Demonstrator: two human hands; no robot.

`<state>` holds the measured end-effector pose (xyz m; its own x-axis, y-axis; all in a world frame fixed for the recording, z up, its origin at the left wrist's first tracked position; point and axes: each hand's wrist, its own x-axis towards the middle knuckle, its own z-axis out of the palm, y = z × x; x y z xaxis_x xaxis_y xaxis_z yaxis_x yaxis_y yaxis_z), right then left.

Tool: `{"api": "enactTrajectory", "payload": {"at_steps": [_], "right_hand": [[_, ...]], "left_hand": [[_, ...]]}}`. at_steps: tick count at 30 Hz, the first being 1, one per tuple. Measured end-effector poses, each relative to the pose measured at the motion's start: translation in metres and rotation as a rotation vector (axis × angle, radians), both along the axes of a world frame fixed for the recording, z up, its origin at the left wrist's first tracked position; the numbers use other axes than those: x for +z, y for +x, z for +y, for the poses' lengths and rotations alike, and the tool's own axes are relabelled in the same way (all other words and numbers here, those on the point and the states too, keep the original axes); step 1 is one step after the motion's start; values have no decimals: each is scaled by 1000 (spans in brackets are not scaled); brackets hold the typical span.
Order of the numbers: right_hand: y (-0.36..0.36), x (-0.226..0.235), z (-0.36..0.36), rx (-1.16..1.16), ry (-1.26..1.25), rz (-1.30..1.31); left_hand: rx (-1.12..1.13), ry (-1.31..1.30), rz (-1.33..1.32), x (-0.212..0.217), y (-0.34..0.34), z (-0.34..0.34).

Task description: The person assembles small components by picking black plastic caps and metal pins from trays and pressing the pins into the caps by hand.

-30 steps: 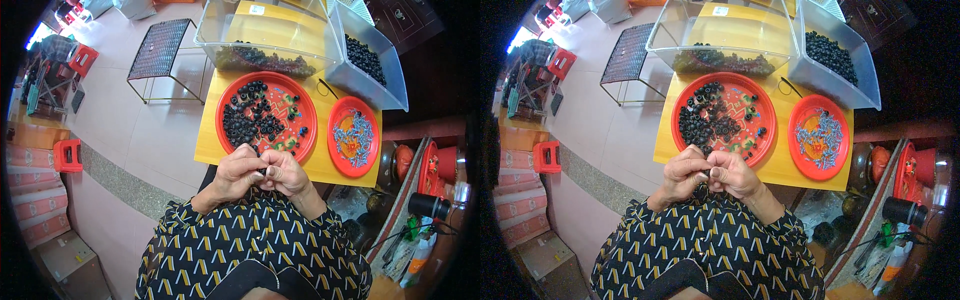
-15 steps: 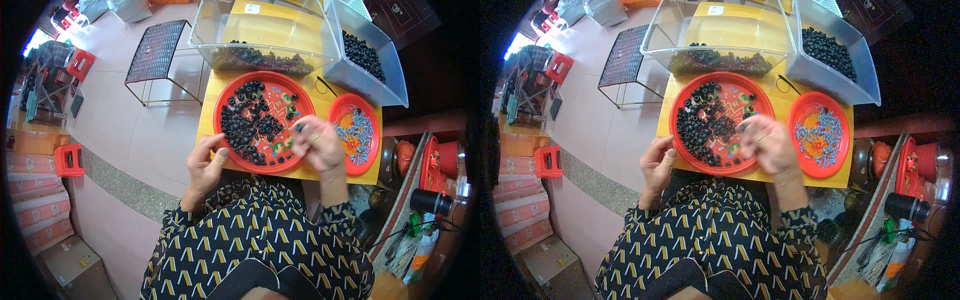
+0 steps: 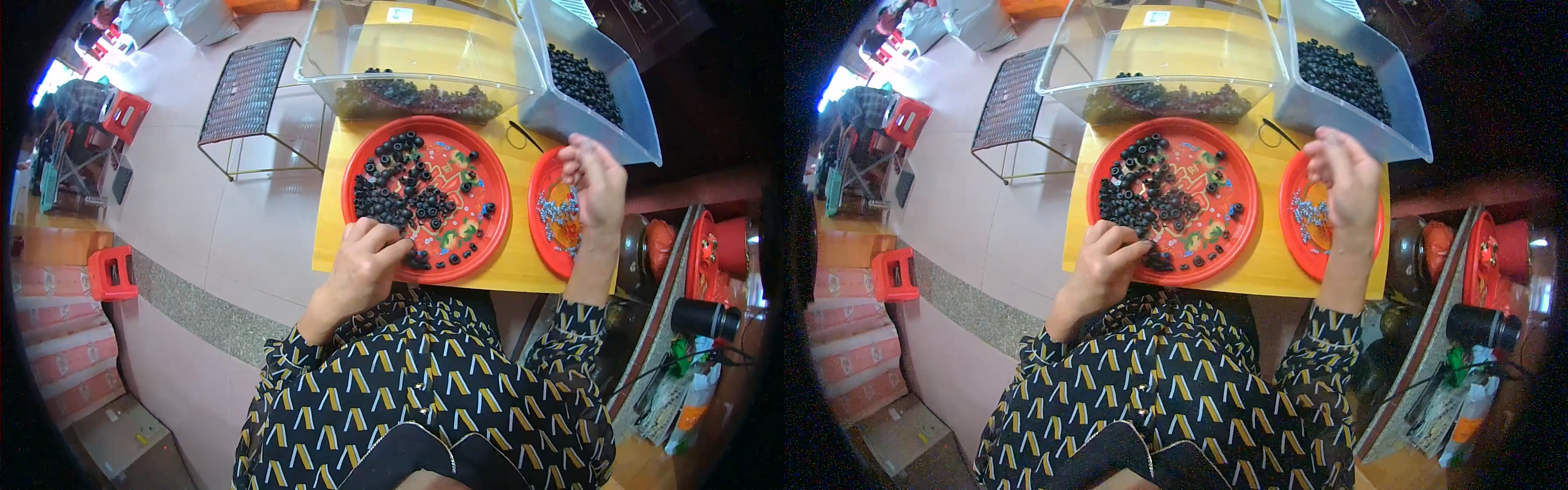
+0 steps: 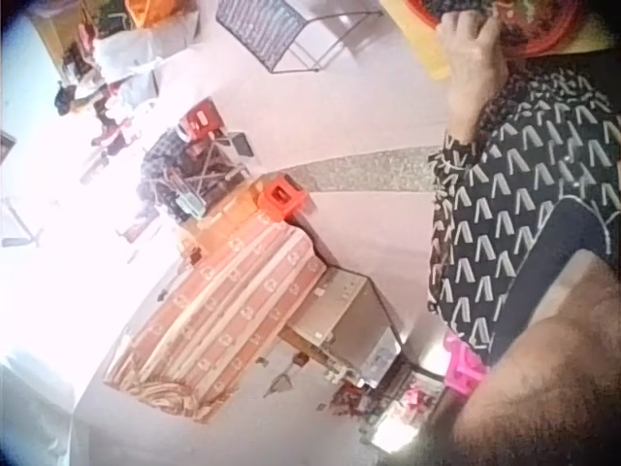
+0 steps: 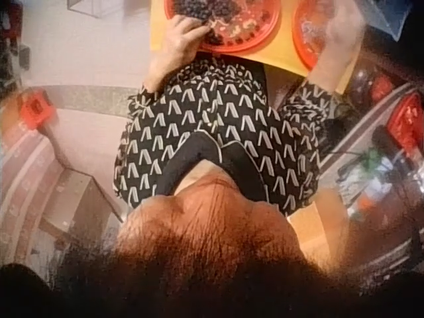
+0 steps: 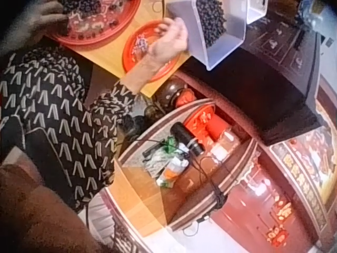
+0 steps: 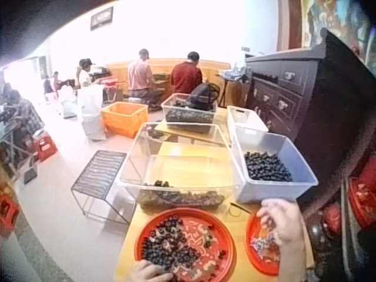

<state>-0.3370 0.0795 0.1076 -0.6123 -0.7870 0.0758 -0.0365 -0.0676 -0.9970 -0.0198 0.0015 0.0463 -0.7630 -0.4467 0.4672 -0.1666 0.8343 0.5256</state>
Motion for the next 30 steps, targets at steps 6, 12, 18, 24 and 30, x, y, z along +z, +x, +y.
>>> {"api": "enactTrajectory", "payload": {"at_steps": [6, 12, 18, 24, 30], "right_hand": [[0, -21, 53, -155, 183, 178], [-11, -26, 94, -282, 523, 676], [-7, -50, 112, 13, 676, 1020], [10, -57, 103, 95, 655, 1025], [12, -61, 102, 37, 622, 1086]], "left_hand": [[-70, -64, -289, 7, -21, -3], [-60, -77, -271, 0, -27, -4], [3, 153, 33, -7, -24, -2], [25, 880, 277, -4, -12, 1], [-15, 1720, 565, -6, -6, 8]]}}
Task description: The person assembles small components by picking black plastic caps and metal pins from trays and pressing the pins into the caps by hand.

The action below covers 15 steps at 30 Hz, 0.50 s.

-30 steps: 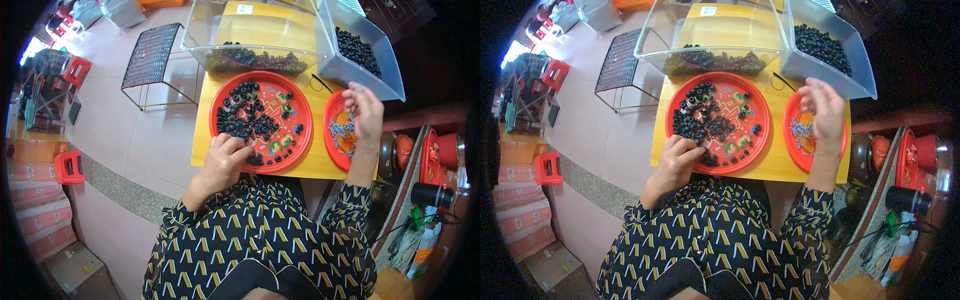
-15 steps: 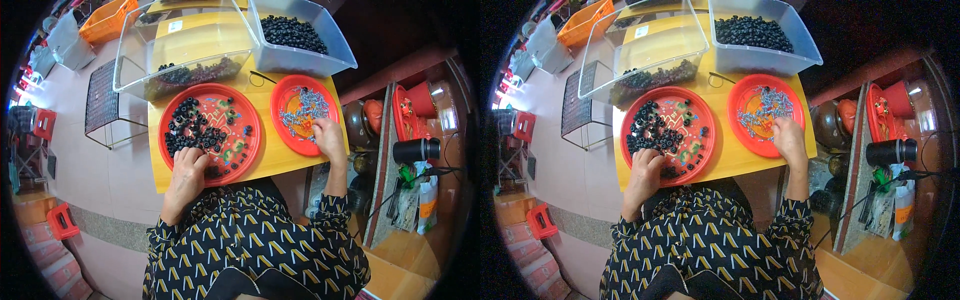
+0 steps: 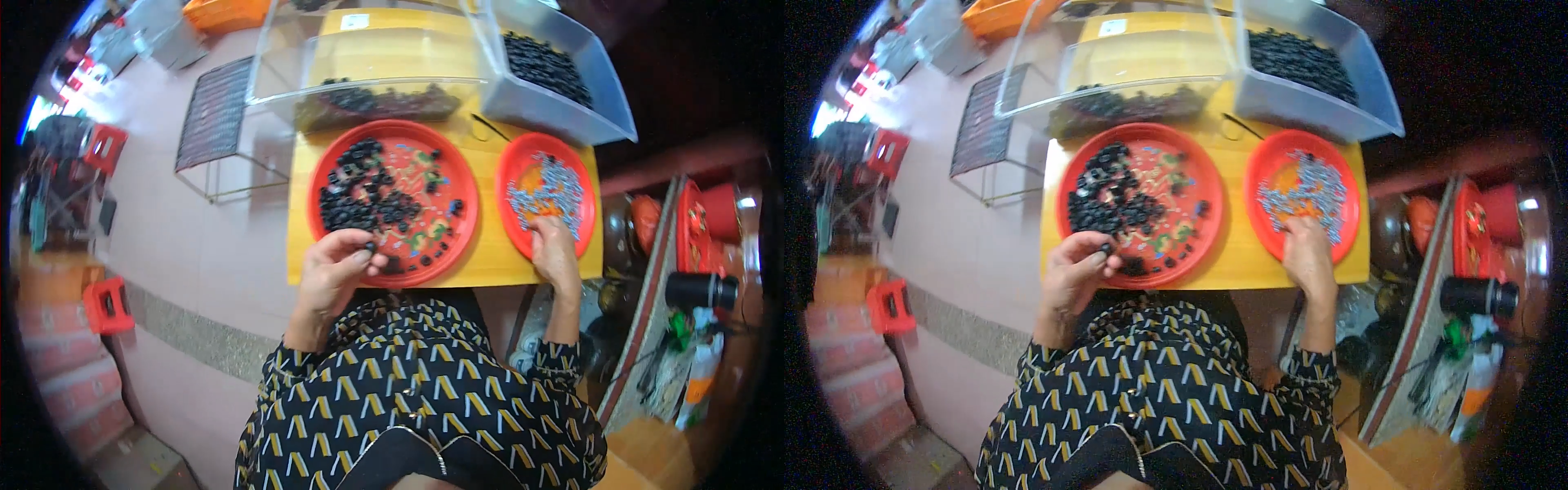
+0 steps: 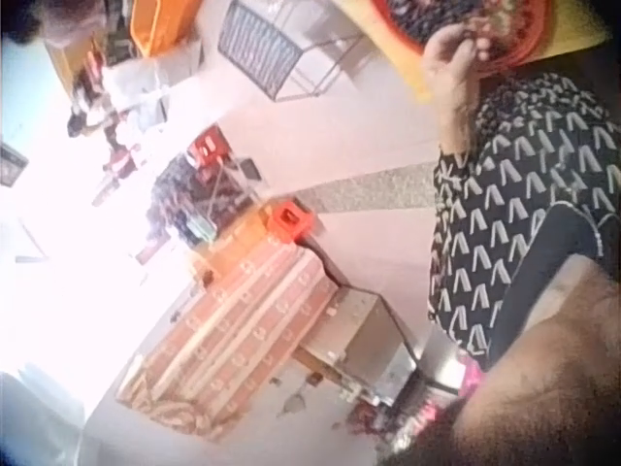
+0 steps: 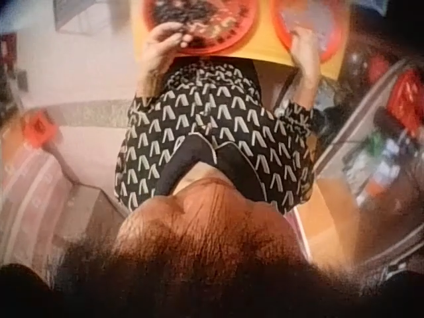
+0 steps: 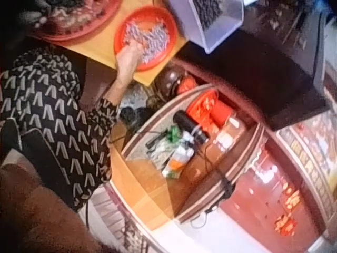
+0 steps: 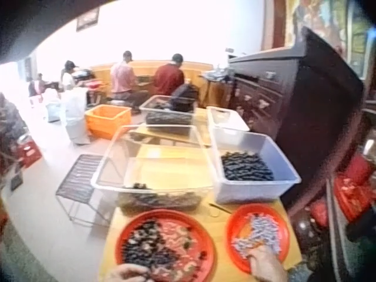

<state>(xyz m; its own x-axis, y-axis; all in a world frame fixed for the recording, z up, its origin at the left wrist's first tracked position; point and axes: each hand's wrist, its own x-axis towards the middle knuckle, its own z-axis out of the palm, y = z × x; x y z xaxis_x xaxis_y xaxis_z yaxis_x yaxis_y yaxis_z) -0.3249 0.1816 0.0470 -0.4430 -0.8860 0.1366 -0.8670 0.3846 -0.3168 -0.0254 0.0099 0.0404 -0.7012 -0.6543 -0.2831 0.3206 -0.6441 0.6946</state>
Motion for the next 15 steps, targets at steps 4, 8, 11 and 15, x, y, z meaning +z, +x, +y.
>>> {"api": "enactTrajectory", "payload": {"at_steps": [4, 8, 11, 15], "right_hand": [[19, 17, -9, -21, -133, -139], [49, 28, -29, 27, -279, -510], [79, 27, -43, 102, -275, -846], [121, 23, -60, 182, -279, -1312]], "left_hand": [[-20, 71, 115, -5, 6, 5], [-9, 123, 149, -4, 9, 10], [5, 173, 268, -1, 8, 13], [-37, 265, 331, -2, 10, 14]]}}
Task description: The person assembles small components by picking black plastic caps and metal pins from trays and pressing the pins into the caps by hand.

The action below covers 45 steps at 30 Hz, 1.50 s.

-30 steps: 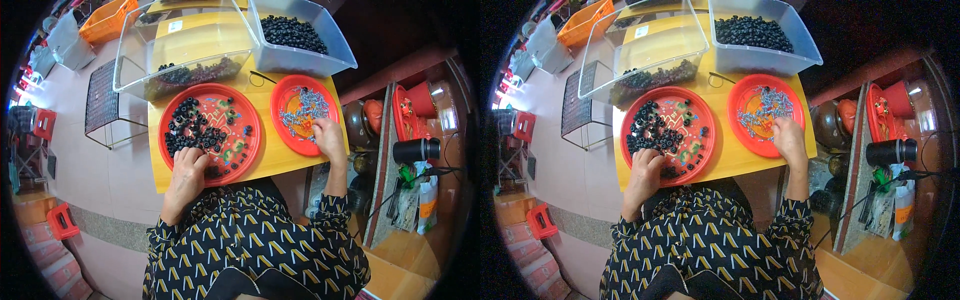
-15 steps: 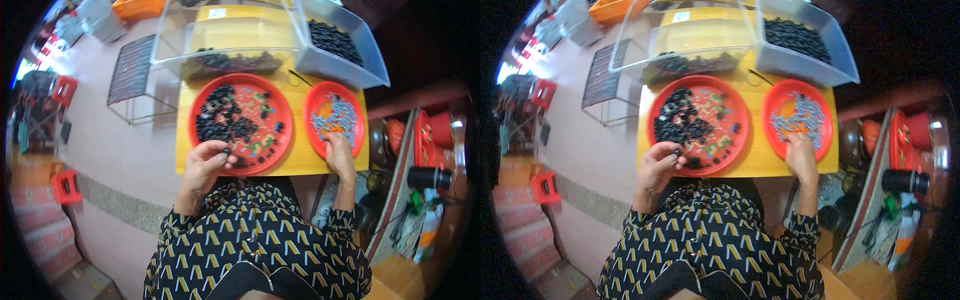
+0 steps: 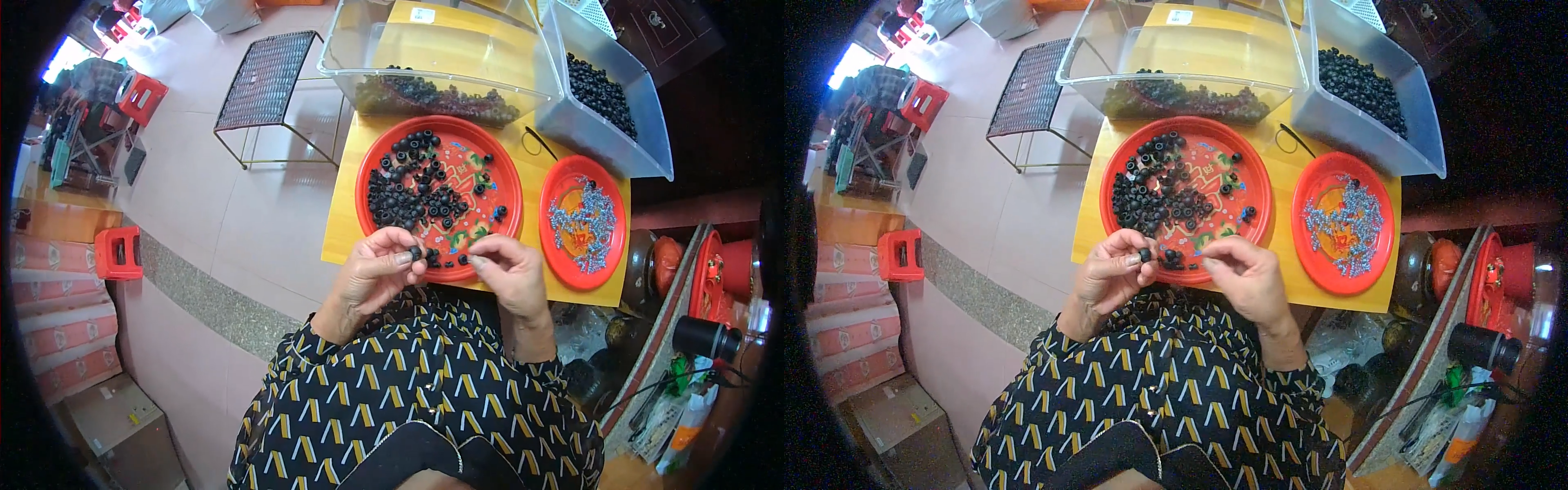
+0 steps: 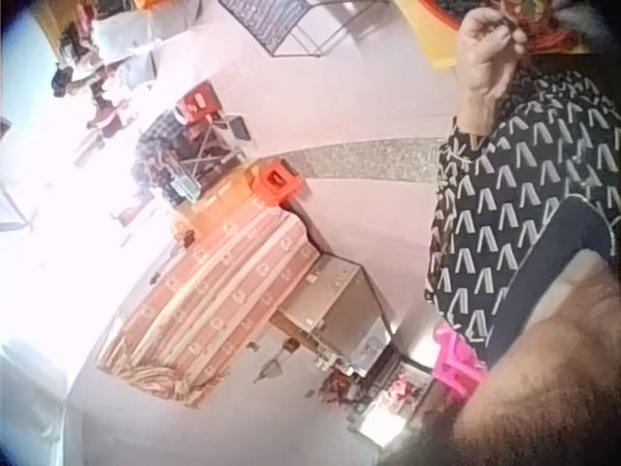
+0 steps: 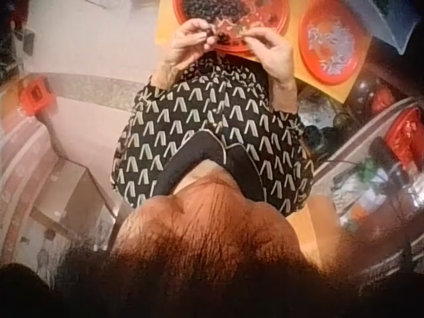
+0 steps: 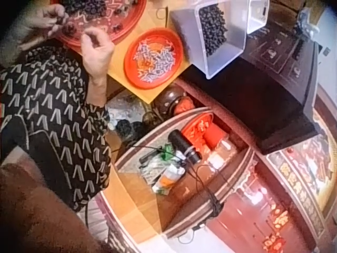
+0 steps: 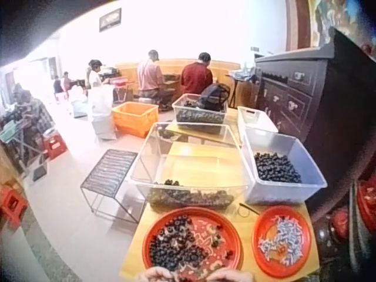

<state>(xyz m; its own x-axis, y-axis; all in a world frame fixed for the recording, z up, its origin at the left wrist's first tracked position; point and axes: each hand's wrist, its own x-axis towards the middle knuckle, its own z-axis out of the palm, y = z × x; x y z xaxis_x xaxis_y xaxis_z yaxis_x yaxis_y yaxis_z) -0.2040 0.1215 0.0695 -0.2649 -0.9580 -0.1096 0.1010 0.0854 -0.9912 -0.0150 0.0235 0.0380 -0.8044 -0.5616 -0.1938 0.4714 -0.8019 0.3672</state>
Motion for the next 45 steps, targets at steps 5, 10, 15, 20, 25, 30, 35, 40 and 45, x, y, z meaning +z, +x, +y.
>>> {"api": "enactTrajectory", "payload": {"at_steps": [5, 10, 15, 20, 25, 30, 35, 40, 45], "right_hand": [[25, 3, -13, 42, -18, -9], [21, -2, -15, 70, -105, 158], [24, -10, -16, 225, 164, -522], [35, -9, -20, 215, 118, -646], [31, -18, -18, 207, 83, -576], [28, -21, -17, 199, 58, -423], [29, -13, -20, 166, -17, -100], [21, -13, -17, 256, 118, -280], [23, -12, -19, 307, 110, -448]], "left_hand": [[-13, 55, 9, 0, 1, 4], [132, -178, -64, 1, -2, 9], [346, -881, -364, 9, -4, 7], [372, -1171, -432, 16, -7, 9], [383, -1245, -451, 14, -12, 10], [384, -1197, -505, 15, -15, 13], [336, -1232, -599, 15, -18, 13], [190, -1396, -627, 26, -15, 6], [234, -1482, -555, 25, -12, 0]]}}
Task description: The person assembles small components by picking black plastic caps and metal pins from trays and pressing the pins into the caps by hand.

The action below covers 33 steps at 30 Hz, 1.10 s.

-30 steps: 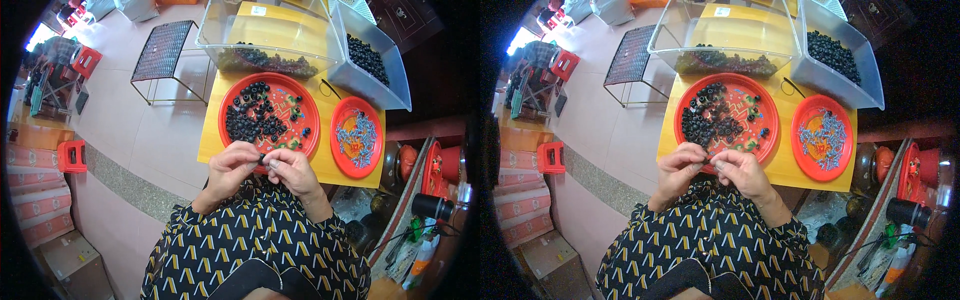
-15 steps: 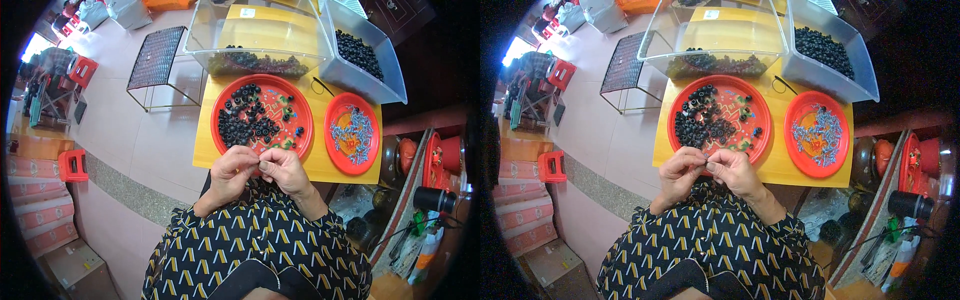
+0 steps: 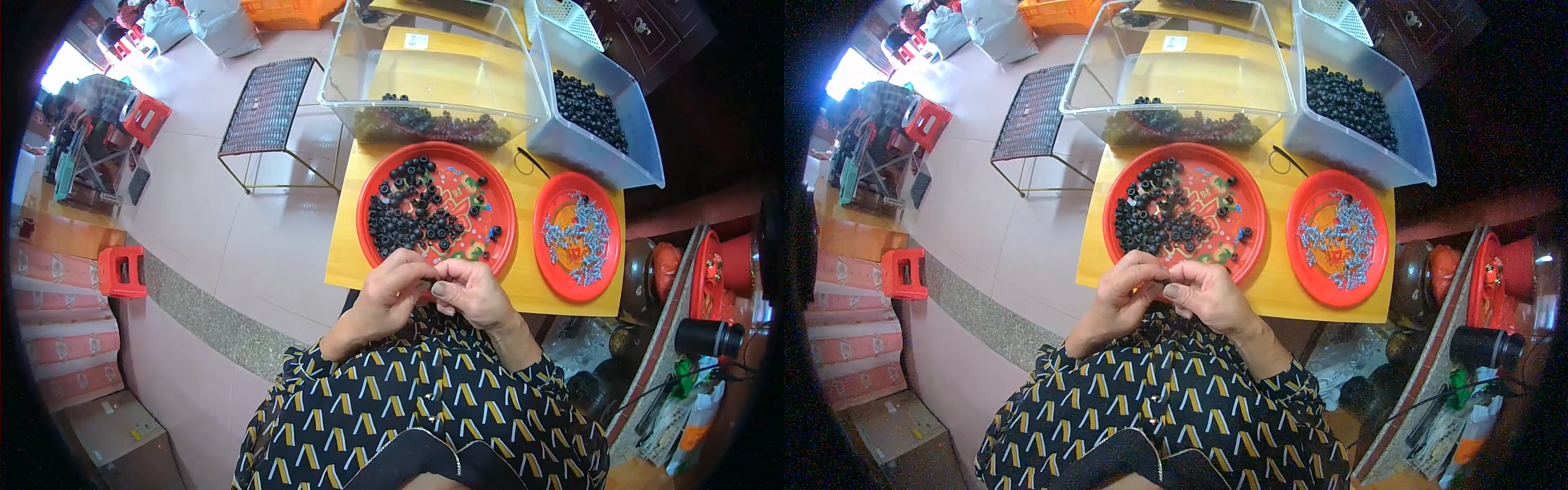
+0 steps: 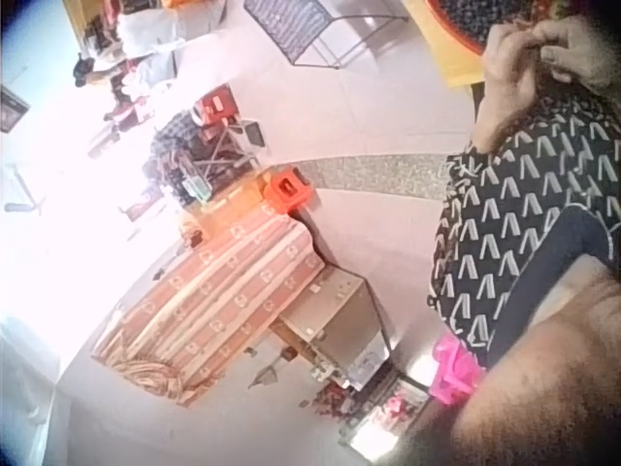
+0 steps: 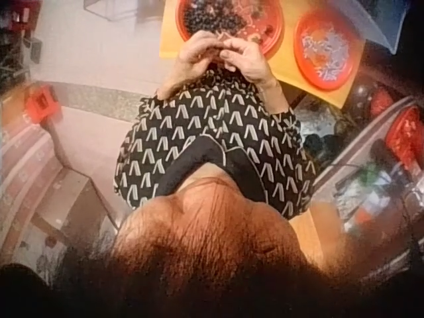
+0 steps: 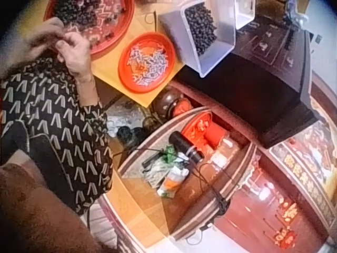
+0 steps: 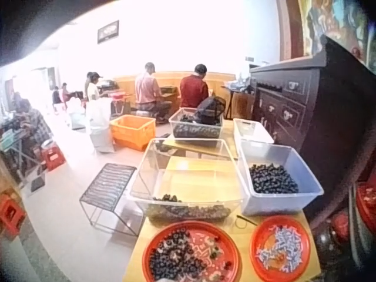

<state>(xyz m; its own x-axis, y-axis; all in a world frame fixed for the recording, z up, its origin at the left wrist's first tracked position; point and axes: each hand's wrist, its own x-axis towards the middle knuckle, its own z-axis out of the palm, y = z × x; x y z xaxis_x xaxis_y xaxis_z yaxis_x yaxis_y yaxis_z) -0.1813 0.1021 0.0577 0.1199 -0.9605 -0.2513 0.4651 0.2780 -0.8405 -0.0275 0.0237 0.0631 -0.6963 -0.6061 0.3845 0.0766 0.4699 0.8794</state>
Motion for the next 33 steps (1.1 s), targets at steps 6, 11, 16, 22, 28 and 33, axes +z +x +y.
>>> {"api": "enactTrajectory", "payload": {"at_steps": [6, 11, 16, 22, 28, 33], "right_hand": [[-4, 0, -6, 50, 2, 129], [-2, -7, -11, -100, -424, 765], [-1, 1, -14, -229, -451, 1067], [-8, -13, -19, -309, -337, 1117], [5, 7, -9, -237, -121, 423], [14, 12, -9, -280, -309, 607]], "left_hand": [[35, -27, 8, -1, 1, 0], [105, 144, -33, -13, 0, 3], [158, 910, 90, -21, 6, 0], [13, 1273, 364, -17, 8, -5], [-52, 1379, 403, -20, 9, 1], [-48, 1231, 369, -19, 4, 6]]}}
